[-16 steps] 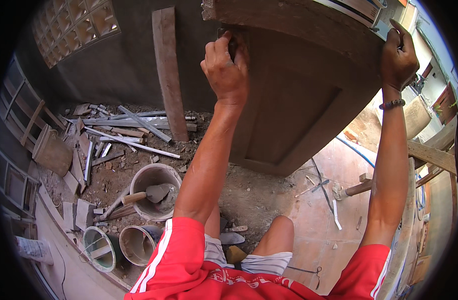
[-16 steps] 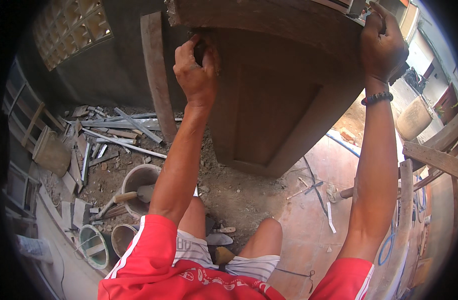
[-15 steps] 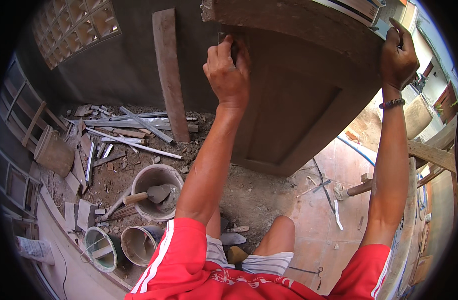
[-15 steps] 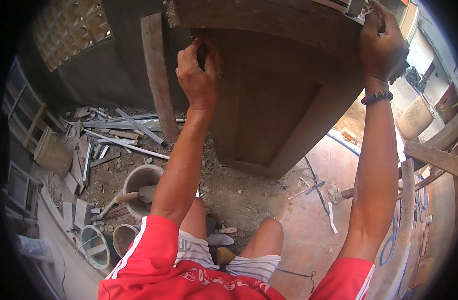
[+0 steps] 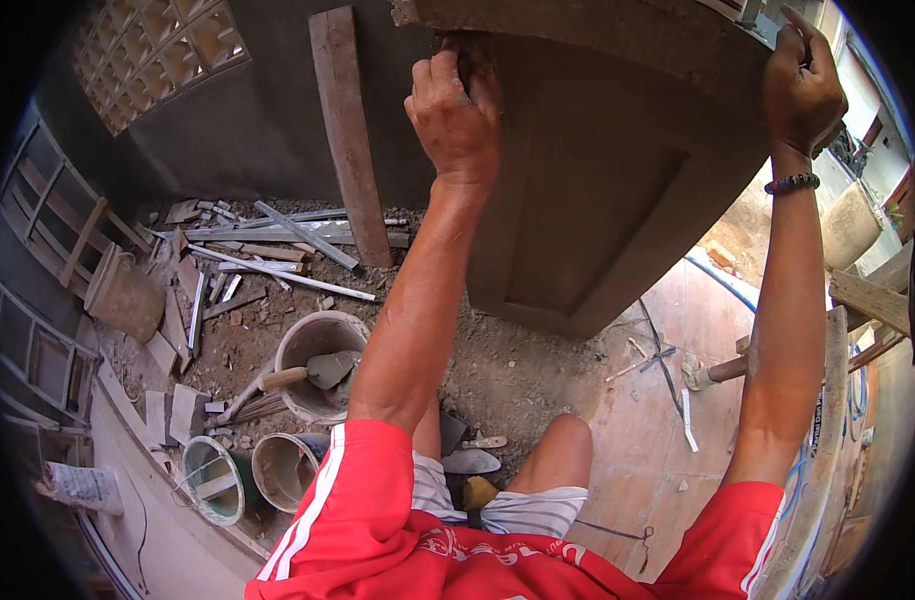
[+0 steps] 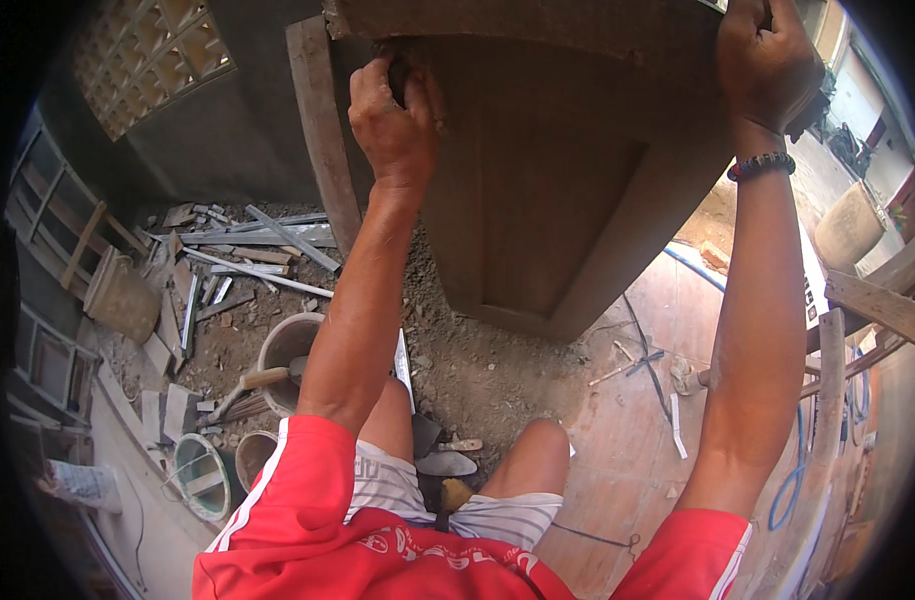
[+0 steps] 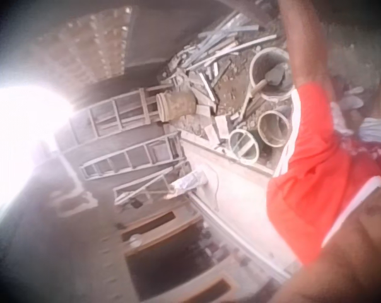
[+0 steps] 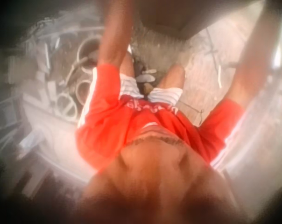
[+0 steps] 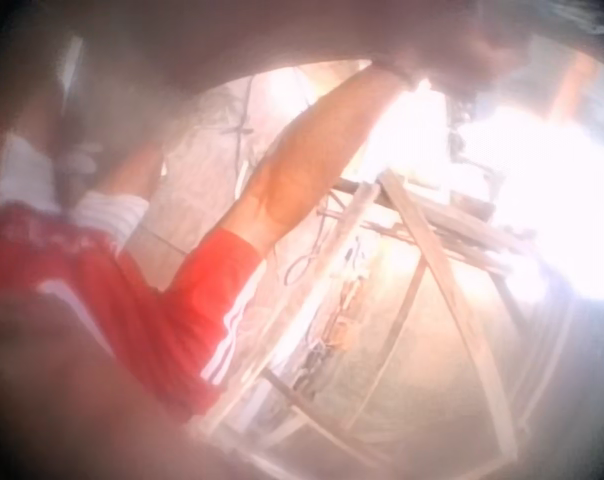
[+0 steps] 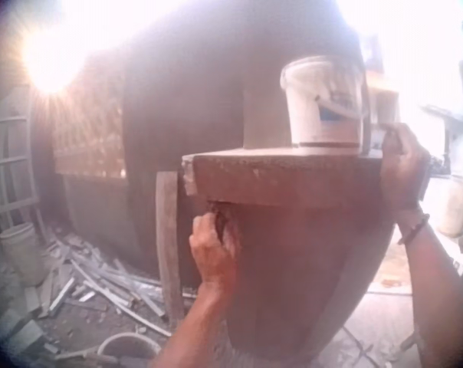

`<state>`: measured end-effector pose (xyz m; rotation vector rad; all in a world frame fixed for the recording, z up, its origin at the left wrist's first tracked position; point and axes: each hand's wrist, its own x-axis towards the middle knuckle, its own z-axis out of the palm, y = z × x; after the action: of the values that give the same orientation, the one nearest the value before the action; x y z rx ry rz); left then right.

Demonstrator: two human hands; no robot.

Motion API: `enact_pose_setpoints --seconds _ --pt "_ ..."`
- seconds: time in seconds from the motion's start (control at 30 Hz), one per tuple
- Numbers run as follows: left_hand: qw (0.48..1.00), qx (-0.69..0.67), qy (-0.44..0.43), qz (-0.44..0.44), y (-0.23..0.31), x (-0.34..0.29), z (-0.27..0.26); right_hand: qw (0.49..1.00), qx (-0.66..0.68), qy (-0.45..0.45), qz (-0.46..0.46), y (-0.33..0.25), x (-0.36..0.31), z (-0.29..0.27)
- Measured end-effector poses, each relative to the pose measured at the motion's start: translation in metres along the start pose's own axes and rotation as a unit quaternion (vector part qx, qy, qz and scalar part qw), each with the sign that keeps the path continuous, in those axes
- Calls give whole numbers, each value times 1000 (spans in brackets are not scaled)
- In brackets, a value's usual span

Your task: The person applies and smooths wet plaster onto a vertical wall using a trowel and a float. They repeatedly scoop plaster from a bucket, spread it on the wall, and smooth the surface to create an even finish.

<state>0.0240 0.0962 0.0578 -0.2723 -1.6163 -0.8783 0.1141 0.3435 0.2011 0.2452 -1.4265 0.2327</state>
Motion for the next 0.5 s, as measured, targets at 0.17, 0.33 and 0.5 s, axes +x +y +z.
enact_pose_setpoints --seconds 0.17,0.33,0.5 --pt "994 22 -105 -6 13 -63 -13 998 8 47 38 6 3 10" --pt "1000 1 -24 12 6 -34 -14 999 -24 27 14 3 -1 3" --pt "999 8 -5 35 0 0 1 998 -49 35 -8 22 5 7"
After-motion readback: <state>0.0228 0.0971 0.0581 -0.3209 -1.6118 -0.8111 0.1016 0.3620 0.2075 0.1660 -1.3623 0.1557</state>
